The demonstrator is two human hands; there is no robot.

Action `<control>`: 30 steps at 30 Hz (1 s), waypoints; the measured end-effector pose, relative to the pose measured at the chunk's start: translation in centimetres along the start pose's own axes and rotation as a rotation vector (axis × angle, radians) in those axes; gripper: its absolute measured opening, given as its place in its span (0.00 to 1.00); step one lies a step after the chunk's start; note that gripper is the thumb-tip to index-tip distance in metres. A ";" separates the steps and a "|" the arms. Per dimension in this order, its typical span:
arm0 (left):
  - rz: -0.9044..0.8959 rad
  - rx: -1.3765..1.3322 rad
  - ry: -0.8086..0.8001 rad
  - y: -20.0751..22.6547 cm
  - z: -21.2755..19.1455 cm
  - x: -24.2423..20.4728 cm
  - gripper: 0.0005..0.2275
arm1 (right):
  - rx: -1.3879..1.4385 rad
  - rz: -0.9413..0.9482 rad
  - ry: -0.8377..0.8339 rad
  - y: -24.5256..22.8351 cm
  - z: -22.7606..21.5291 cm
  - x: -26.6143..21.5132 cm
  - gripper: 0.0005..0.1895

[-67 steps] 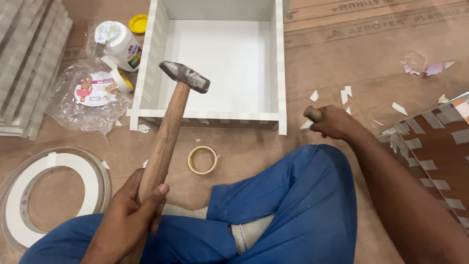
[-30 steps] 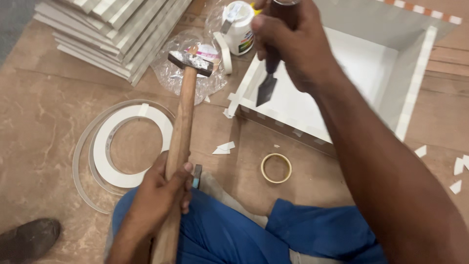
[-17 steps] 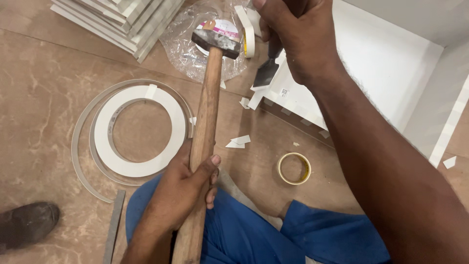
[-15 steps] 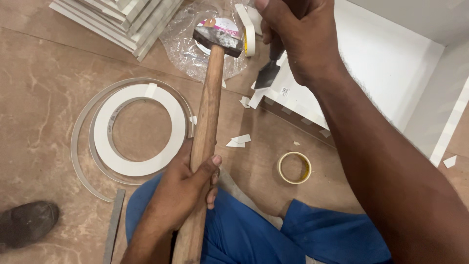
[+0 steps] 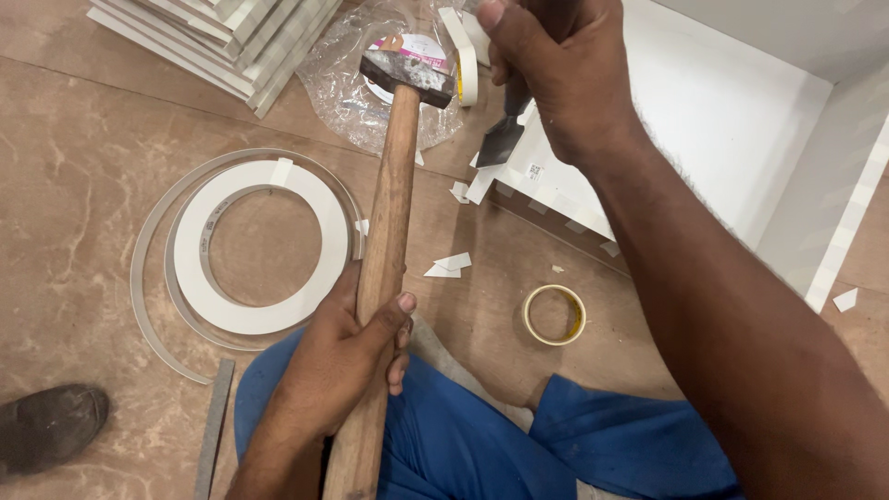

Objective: The person sits on the floor and uses a hammer and chisel to work on the edges of a white drawer. They then apply masking tape to the drawer's edges and corners, pressing it down firmly. Finally, they lift the drawer and place it on top of another drawer unit.

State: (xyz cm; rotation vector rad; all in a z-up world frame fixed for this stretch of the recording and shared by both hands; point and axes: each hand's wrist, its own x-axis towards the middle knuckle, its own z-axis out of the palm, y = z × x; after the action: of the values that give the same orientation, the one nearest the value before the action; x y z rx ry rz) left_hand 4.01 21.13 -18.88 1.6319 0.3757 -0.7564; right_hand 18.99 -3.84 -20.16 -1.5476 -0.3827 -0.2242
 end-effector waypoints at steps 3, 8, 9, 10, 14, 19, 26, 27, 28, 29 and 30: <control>0.019 -0.021 -0.005 -0.2 -0.1 0.0 0.21 | 0.058 -0.060 -0.002 0.1 0.5 -0.3 0.10; 0.076 -0.081 -0.018 -0.6 -0.2 -0.3 0.19 | -0.041 -0.043 -0.056 -0.2 1.2 -0.4 0.11; 0.076 -0.080 -0.010 -0.5 -0.2 -0.4 0.19 | -0.054 -0.036 -0.066 -0.3 1.3 -0.4 0.11; 0.090 -0.102 -0.009 -0.4 -0.2 -0.6 0.18 | -0.067 -0.057 -0.094 -0.4 1.3 -0.4 0.11; 0.126 -0.162 0.005 0.1 -0.4 -1.4 0.13 | -0.073 -0.074 -0.159 -0.6 0.7 -0.4 0.12; 0.270 -0.012 0.076 2.0 -2.3 -2.8 0.11 | 0.011 0.007 -0.157 -1.2 0.0 -0.5 0.11; 0.449 0.137 0.062 3.1 -4.6 -3.8 0.11 | 0.005 0.017 -0.188 -1.3 -0.4 -0.4 0.11; 0.439 0.161 0.065 3.2 -4.7 -3.9 0.11 | 0.001 0.022 -0.197 -1.2 -0.3 -0.3 0.11; 0.441 0.172 0.069 3.2 -4.8 -4.0 0.11 | -0.006 0.025 -0.184 -1.2 -0.1 -0.3 0.11; 0.443 0.182 0.074 3.3 -4.7 -4.1 0.11 | -0.014 0.027 -0.172 -1.3 0.1 -0.3 0.11; 0.445 0.192 0.079 3.4 -4.7 -4.2 0.11 | -0.022 0.030 -0.160 -1.4 0.2 -0.4 0.11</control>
State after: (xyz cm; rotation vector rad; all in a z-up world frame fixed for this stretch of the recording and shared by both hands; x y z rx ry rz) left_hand 4.26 25.67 -13.33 1.8437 -0.0127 -0.4001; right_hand 18.08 -3.66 -19.04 -1.5966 -0.4837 -0.0821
